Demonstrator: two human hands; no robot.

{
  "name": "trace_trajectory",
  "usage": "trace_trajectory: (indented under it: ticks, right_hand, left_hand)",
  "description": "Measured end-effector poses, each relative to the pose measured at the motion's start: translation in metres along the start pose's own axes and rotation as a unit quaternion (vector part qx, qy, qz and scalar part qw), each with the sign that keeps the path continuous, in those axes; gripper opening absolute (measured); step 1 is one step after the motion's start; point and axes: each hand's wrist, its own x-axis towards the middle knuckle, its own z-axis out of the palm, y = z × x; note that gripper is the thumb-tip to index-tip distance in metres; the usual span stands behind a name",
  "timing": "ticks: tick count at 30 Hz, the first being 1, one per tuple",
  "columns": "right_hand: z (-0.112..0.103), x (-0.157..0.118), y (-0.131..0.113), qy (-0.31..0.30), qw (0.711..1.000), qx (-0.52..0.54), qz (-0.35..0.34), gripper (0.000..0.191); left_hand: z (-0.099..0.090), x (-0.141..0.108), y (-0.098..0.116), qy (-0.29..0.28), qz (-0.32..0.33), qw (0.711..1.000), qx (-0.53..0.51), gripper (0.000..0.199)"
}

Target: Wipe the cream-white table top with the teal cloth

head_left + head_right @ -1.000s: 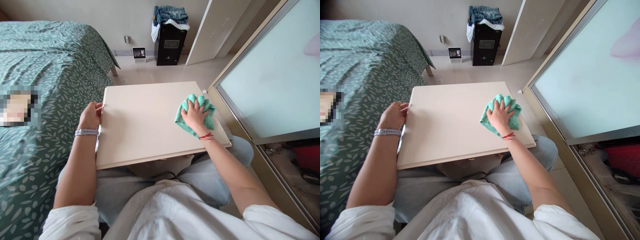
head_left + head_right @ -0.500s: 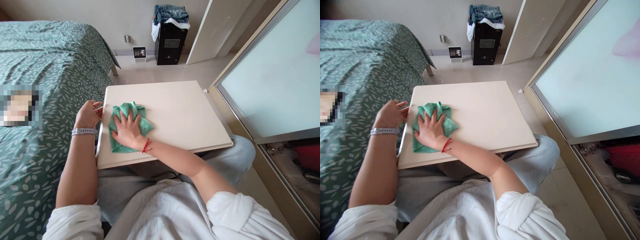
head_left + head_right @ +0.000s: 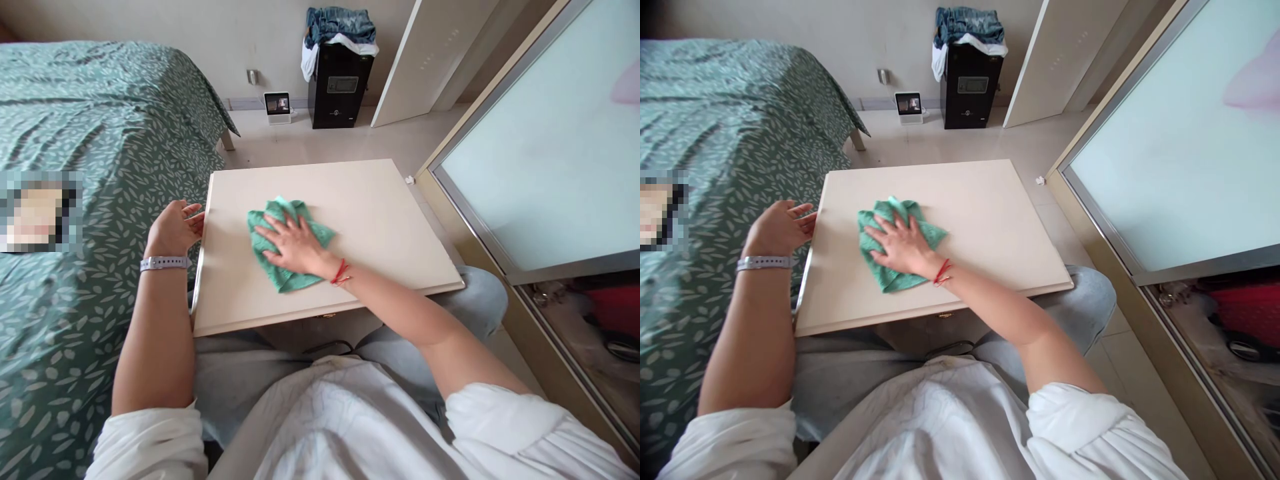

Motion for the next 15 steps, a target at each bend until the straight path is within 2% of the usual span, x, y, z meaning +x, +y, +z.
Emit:
trace_trajectory:
  ticks: [4, 9, 12, 15]
  right_hand:
    - [-0.014, -0.034, 0.078, 0.035, 0.99, -0.016, 0.132, 0.08]
    - [-0.025, -0.097, 0.164, 0.095, 0.947, -0.055, 0.3, 0.078]
    - [-0.023, -0.131, 0.191, 0.116, 0.921, -0.084, 0.361, 0.076]
    - [-0.016, -0.152, 0.196, 0.141, 0.89, -0.095, 0.424, 0.074]
  left_hand:
    - [-0.001, 0.008, -0.004, -0.001, 0.009, 1.0, -0.007, 0.028]
    - [0.002, 0.003, -0.003, 0.003, 0.009, 1.0, 0.007, 0.026]
    - [0.003, -0.002, -0.002, 0.007, 0.006, 1.0, 0.016, 0.029]
    - [0.001, 0.003, -0.003, 0.003, 0.004, 1.0, 0.013, 0.031]
